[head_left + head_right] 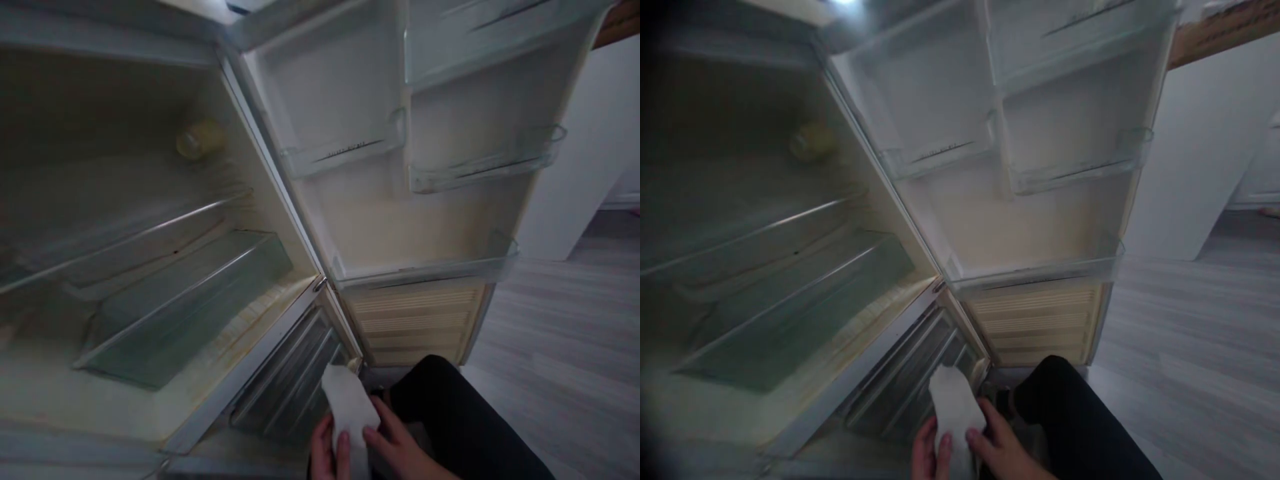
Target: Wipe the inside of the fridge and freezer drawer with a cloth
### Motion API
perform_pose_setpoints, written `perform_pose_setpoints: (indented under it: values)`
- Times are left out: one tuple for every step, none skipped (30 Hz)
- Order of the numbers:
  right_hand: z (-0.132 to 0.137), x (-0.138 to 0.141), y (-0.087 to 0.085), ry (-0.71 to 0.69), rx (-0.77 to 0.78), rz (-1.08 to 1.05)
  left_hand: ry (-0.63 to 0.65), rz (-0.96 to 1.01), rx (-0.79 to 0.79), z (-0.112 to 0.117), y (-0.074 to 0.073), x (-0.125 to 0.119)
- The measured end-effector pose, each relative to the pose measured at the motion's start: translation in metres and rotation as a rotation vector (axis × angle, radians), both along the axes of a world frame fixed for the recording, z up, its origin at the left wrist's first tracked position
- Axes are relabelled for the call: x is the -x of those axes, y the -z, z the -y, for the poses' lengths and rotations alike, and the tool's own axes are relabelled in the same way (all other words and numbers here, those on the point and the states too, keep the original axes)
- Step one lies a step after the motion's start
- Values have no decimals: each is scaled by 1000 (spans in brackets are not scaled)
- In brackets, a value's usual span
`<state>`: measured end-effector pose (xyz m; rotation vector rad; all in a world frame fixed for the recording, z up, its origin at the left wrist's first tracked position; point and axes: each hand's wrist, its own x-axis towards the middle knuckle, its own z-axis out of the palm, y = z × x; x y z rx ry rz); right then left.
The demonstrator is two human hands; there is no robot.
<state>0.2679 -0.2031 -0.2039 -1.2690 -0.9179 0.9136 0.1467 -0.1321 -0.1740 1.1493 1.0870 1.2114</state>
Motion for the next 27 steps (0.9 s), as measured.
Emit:
perform_pose_setpoints:
  values:
    - [-4, 2, -14, -2, -29, -35, 43, 34, 2, 2, -9, -4]
    - [-7, 0, -29, -7, -56, -33, 86, 53, -9, 2, -20, -7]
    - [-7, -6, -43, -14, -86, -6, 132, 54, -26, 0, -33, -10]
    - [-5, -15, -58, -11, -123, 35, 161, 46, -47, -4, -47, -14]
    - [-2, -25, -71, -9, -165, 78, 180, 33, -70, -7, -60, -17]
    - [2, -35, -84, 0, -202, 116, 219, 8, -82, -11, -74, -21]
    - [7, -44, -94, 13, -232, 143, 253, -13, -94, -14, -86, -26]
    - [13, -51, -102, 30, -253, 157, 281, -21, -103, -16, -96, -32]
    - [18, -57, -108, 57, -264, 158, 311, -20, -107, -16, -105, -38]
    - [24, -61, -111, 88, -265, 149, 340, -11, -104, -16, -112, -44]
    - [28, -64, -113, 120, -260, 126, 369, 5, -96, -15, -118, -51]
    - [31, -66, -112, 153, -247, 88, 394, 22, -83, -13, -123, -57]
    - [33, -68, -109, 181, -228, 34, 419, 32, -72, -10, -126, -62]
    - [34, -69, -106, 209, -203, -32, 442, 32, -69, -7, -128, -66]
    - [34, -71, -102, 234, -177, -101, 471, 23, -77, -4, -130, -69]
    - [33, -72, -99, 258, -157, -168, 510, 7, -91, -1, -130, -70]
    - [32, -72, -97, 284, -146, -229, 555, -16, -108, 1, -129, -71]
    - [31, -72, -96, 308, -142, -283, 600, -42, -121, 4, -128, -70]
    - [30, -71, -96, 331, -143, -331, 640, -68, -121, 6, -125, -68]
    - [29, -70, -98, 351, -144, -372, 660, -89, -110, 8, -122, -67]
    - [28, -68, -101, 366, -141, -406, 660, -103, -91, 10, -119, -65]
    - [27, -66, -105, 377, -133, -428, 642, -104, -68, 12, -116, -63]
    - [27, -64, -108, 380, -122, -436, 614, -91, -44, 14, -112, -61]
    - [26, -62, -110, 378, -111, -435, 589, -76, -26, 14, -109, -60]
    - [25, -61, -111, 372, -101, -427, 572, -67, -24, 15, -106, -60]
    - [24, -60, -109, 361, -91, -412, 566, -74, -44, 14, -103, -60]
    - [22, -60, -106, 358, -80, -387, 571, -99, -86, 11, -101, -61]
